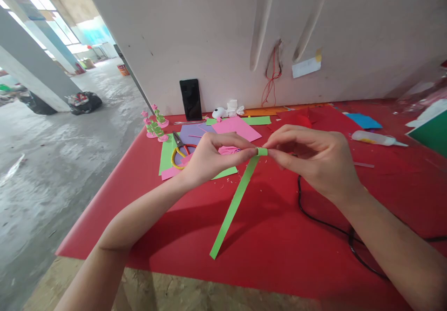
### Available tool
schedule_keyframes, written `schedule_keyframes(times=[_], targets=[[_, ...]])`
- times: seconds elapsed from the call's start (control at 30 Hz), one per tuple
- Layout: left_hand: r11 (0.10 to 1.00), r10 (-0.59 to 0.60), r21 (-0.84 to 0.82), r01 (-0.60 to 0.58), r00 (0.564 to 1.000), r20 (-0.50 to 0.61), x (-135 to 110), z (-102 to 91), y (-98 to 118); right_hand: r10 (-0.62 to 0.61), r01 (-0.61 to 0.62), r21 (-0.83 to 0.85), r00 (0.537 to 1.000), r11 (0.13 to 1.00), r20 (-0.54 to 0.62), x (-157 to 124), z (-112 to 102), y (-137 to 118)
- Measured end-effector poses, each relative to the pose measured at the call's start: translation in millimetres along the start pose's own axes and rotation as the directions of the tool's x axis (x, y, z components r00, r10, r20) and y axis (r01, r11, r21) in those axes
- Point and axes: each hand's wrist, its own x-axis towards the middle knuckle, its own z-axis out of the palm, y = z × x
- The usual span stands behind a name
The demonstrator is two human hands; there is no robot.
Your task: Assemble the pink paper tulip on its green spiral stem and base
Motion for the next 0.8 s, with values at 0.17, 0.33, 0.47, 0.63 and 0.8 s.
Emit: schedule_keyframes(times=[0.17, 0.33, 0.47, 0.63, 0.8], targets=[[0.999, -0.033, 0.013, 0.033, 0.999, -0.005, 0, 0.6, 1, -0.001, 0.001, -0.017, 1.0, 1.0, 0.004, 0, -1, -3], [0.999, -0.035, 0.024, 0.036, 0.999, -0.035, 0, 1.1, 2, 0.173, -0.173, 0.067, 0.985, 0.983, 0.011, 0, 2, -2], [1.0, 0.004, -0.004, -0.004, 0.998, -0.058, 1, 2.2, 3, 0.389, -0.394, 0.292, 0.918, 0.871, 0.077, 2, 6, 4], [0.996, -0.023, 0.084, 0.026, 0.999, -0.048, -1, 3.5, 4, 0.423, -0.419, 0.279, 0.905, 0.864, 0.049, 0, 12, 3], [0.992, -0.039, 0.119, 0.047, 0.997, -0.073, -3, 5.4, 4, 0.338, -0.328, 0.102, 0.936, 0.939, -0.098, -6, 18, -8]])
